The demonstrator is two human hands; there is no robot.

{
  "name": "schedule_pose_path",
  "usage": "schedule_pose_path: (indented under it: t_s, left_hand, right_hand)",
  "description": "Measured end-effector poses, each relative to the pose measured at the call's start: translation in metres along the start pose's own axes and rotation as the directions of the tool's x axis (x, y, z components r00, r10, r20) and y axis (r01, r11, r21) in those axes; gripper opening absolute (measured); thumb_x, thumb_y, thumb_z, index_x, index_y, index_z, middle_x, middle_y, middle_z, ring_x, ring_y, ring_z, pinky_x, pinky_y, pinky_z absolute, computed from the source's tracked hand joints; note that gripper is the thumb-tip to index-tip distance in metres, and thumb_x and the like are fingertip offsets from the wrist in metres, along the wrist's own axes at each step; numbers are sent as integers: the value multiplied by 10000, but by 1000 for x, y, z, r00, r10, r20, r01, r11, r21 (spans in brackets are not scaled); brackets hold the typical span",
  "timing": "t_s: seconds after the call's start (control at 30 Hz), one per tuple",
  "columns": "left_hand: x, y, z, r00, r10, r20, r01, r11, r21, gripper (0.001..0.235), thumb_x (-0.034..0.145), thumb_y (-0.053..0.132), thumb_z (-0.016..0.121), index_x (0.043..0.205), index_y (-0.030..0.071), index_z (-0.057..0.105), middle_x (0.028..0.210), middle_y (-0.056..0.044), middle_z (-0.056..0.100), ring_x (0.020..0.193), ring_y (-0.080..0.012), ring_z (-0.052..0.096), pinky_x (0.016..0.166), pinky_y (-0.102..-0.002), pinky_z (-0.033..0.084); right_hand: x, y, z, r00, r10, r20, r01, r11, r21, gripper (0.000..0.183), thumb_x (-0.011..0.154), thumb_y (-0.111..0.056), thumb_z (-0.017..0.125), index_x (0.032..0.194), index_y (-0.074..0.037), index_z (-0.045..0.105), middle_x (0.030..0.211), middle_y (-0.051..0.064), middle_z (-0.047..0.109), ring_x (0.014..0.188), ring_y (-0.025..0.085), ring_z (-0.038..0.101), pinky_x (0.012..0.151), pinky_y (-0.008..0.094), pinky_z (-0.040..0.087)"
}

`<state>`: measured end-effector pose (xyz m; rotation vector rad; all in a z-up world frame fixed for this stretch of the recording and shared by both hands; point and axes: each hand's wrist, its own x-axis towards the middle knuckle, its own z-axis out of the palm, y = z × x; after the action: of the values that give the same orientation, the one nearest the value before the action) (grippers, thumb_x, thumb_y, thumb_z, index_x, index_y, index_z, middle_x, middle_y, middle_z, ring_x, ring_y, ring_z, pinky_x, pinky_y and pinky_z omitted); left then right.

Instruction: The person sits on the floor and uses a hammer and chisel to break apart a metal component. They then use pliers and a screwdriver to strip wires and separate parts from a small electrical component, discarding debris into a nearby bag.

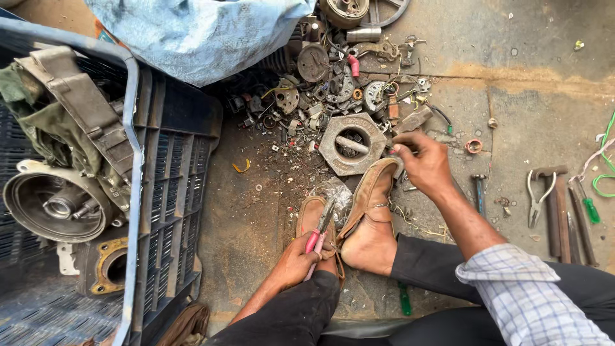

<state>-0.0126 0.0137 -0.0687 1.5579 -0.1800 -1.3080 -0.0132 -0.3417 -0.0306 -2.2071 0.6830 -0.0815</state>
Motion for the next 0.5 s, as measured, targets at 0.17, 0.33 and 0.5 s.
schedule_pose_path:
  t_s: [0.17, 0.33, 0.5]
  left_hand:
    - [4, 1, 0, 998, -47, -33, 46, 999, -27, 522, 782, 36, 549, 1299, 5, 609, 1071, -127, 780, 1011, -221, 749, 934, -345, 553]
    - [4, 1, -1, 999, -30, -40, 26, 994, -103, 508, 781, 26, 539, 1278, -32, 625, 1045, -132, 784, 962, -227, 752, 904, -345, 573]
    - [4, 7, -5, 998, -62, -32, 57, 990, -132, 529, 780, 20, 532, 1302, -11, 612, 1039, -131, 783, 959, -222, 748, 912, -349, 565]
  right_hand:
    - [25, -4, 14, 982, -158, 107, 174, 971, -165, 173, 965, -113, 685, 1110, -59, 762, 1040, 128, 769, 917, 229, 744, 832, 369, 596]
    - [41, -15, 33, 980, -174, 96, 189, 965, -183, 200, 954, -92, 666, 1122, -43, 763, 1016, 154, 779, 878, 234, 759, 824, 375, 596]
    - [48, -24, 46, 984, -98, 152, 120, 982, -143, 193, 991, -74, 623, 1133, -35, 747, 978, 135, 785, 876, 215, 764, 813, 367, 594]
